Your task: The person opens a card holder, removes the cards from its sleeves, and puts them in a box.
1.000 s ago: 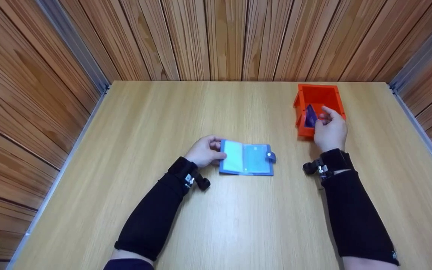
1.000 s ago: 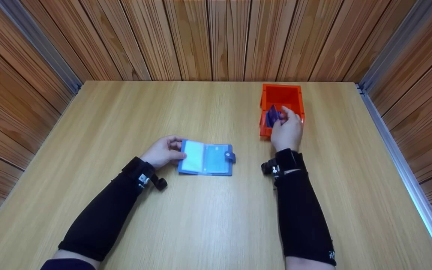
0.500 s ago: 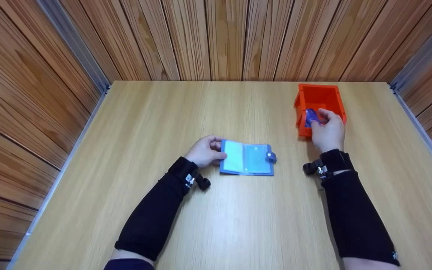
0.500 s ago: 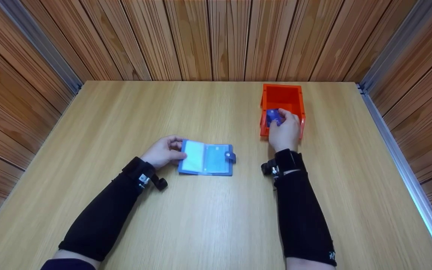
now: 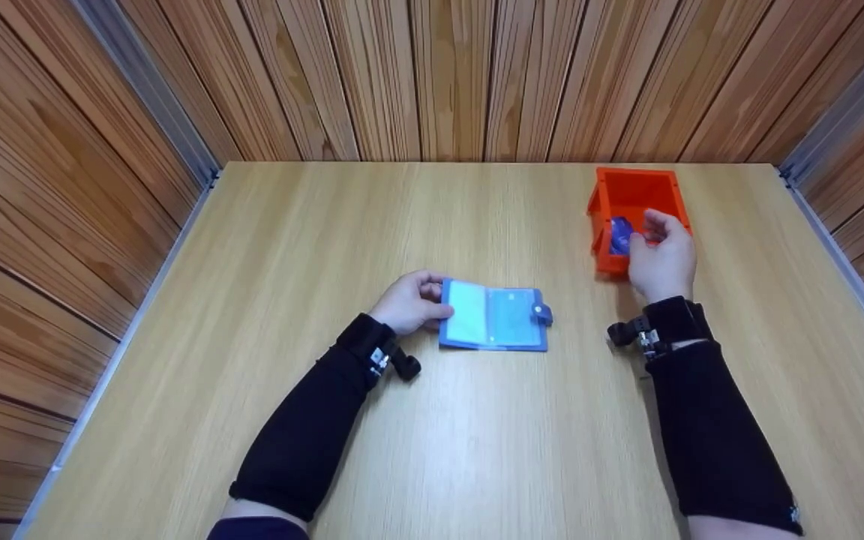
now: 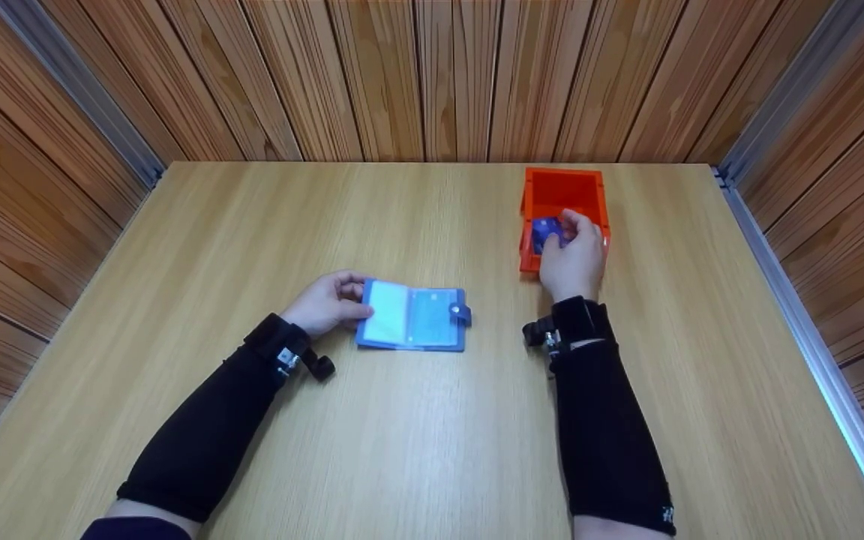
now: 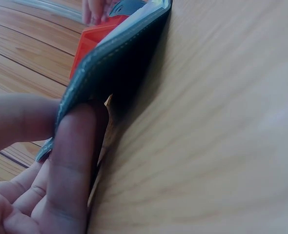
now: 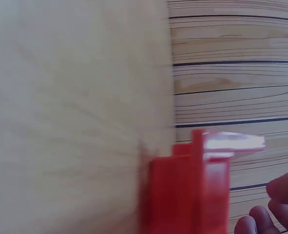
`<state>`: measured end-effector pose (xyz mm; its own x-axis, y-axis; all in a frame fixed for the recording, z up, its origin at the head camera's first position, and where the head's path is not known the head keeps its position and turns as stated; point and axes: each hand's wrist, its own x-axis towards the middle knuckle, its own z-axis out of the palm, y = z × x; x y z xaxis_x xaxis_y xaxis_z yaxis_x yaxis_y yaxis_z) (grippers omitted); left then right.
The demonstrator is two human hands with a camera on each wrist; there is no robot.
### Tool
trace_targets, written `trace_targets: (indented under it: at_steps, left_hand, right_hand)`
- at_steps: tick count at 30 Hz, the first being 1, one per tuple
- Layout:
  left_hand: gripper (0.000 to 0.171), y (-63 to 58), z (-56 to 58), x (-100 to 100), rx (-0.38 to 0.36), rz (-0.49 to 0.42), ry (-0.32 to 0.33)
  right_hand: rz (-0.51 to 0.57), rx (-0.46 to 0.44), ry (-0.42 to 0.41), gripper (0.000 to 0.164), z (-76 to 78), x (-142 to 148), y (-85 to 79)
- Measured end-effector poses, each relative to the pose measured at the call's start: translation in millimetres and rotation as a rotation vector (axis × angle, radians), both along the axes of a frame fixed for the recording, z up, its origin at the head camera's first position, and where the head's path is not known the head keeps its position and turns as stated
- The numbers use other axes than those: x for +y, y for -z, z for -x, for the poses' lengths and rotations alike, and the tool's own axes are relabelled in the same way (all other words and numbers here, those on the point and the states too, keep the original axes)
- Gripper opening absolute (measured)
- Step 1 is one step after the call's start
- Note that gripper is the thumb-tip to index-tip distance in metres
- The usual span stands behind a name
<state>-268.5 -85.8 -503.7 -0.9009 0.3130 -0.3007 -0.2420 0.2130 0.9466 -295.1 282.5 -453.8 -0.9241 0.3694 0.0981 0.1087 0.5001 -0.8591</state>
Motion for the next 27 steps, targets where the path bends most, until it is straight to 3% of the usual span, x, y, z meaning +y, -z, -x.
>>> trace_targets:
  at_steps: [5,11,14,18,22,27]
  left_hand:
    - [0.055,-0.6,-0.3,-0.8,0.004,0.002,-0.005]
    - [0.055,-0.6,-0.2,-1.2,-0.006,-0.021,-0.017]
    - [0.056,-0.2,0.1,-1.4,-0.007,-0.016,-0.019]
    - [0.056,0.6,0.1,-1.1,-0.006,0.0,-0.016]
    - [0.057,0.6,-0.4,-0.3,-0.006,0.005,-0.016]
    - [0.057,0.5,-0.7,0.8,0.0,0.004,-0.015]
  right_hand:
    - [0.048,0.066,-0.097,0.056,-11.6,-13.8,-24.2]
    - [-0.117,0.087,-0.409,0.081,-28.4,-41.0,-39.4]
    - [-0.189,0.062,-0.587,0.088,-32.8,-54.2,-35.0]
    - [-0.29,-0.102,-0.722,0.093,-36.4,-70.3,-20.9]
    - [-0.418,-0.277,-0.785,0.095,-39.1,-83.7,-6.0]
    - [-0.556,-0.312,-0.809,0.097,-41.8,-95.5,6.4]
